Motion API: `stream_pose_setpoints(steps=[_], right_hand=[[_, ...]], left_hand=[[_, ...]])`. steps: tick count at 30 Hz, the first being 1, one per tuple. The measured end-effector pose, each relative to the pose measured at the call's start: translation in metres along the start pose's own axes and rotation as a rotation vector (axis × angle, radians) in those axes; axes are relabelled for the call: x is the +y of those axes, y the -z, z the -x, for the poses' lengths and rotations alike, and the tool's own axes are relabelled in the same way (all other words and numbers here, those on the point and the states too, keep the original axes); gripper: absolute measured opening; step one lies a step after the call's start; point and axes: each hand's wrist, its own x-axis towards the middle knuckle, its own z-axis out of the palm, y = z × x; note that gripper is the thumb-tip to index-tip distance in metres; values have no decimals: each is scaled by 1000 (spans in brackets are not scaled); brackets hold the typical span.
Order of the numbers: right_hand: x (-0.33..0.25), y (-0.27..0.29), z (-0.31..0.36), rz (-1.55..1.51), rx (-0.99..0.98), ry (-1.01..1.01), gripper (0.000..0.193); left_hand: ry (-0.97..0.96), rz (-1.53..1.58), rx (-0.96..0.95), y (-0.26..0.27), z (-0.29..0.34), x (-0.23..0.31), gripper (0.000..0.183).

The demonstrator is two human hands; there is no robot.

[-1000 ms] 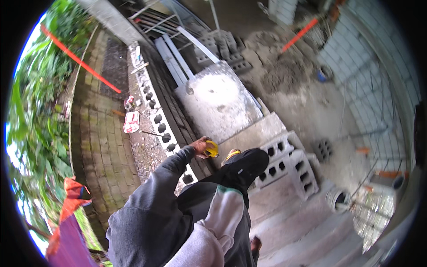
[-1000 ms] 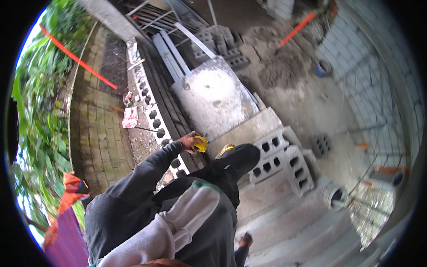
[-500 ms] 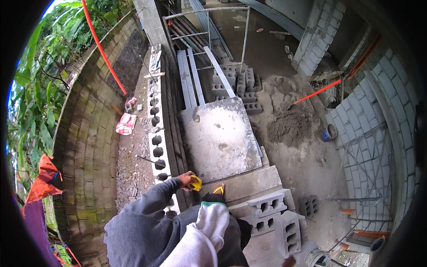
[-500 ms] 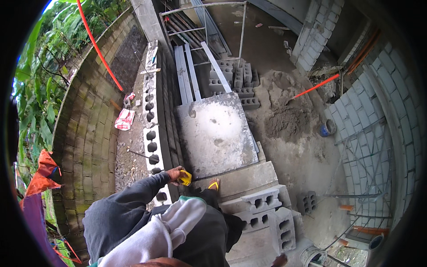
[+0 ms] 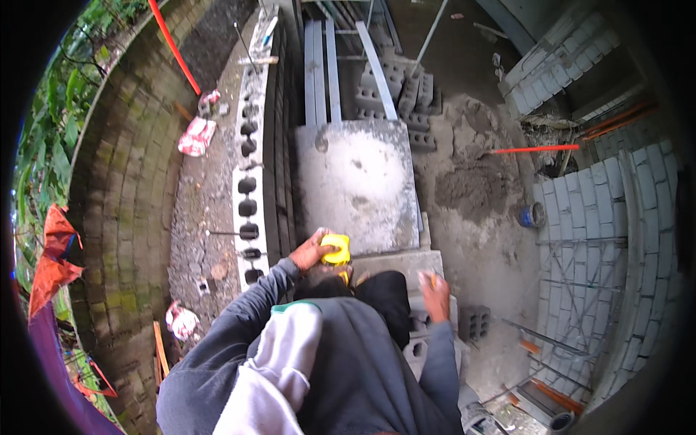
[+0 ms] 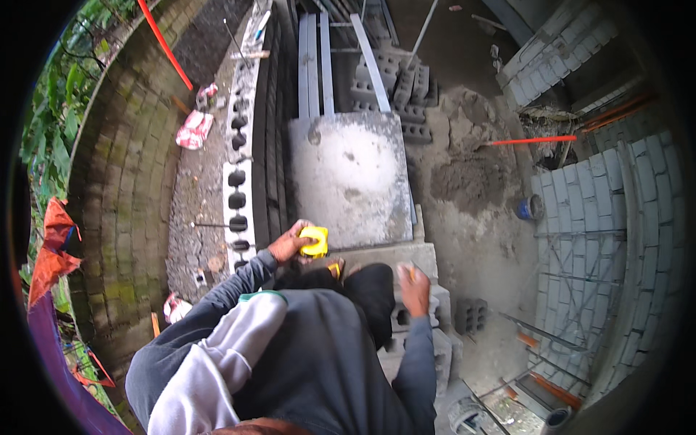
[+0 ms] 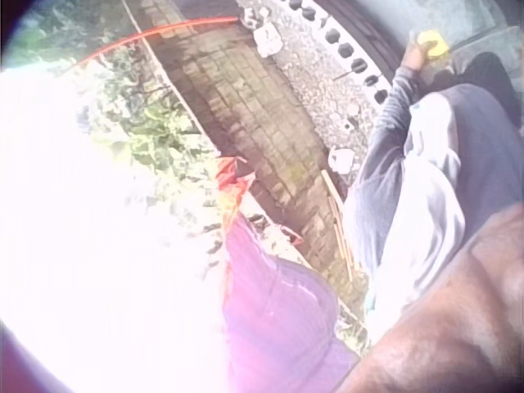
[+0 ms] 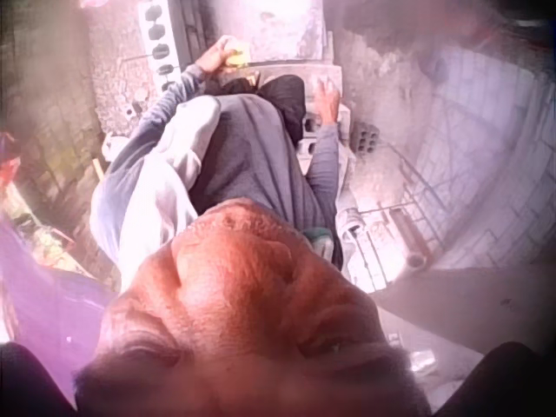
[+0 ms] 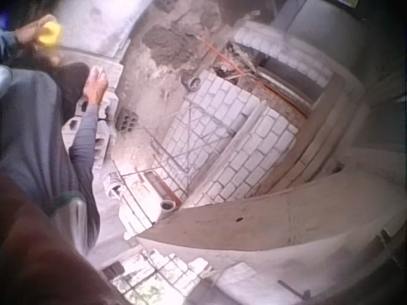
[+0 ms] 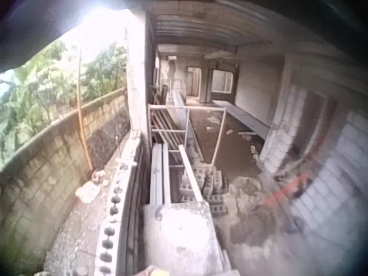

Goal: The person uses a hammer to chip away at a concrete surface, then retrieves a tape measure and pencil to measure and mark lines on the concrete. The person stands on scaffolding planks while performing these actions.

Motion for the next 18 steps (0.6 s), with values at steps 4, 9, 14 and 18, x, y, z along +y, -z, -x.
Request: stream_pose_setpoints(steps=[4, 9, 14, 18], right_hand=[[-92, -32, -36, 16, -320, 279, 42], [-106, -38, -72, -174, -638, 73, 61], [-76, -23, -106, -240, -512, 152, 55], [-59, -13, -132, -406, -507, 179, 48]], left_hand=[[-160, -45, -74, -47, -14, 23, 50], [-249, -131, -128, -92, -30, 37, 52], [-358, -369, -73, -127, -63, 36, 53], [-498, -502, -31, -144, -78, 47, 65]])
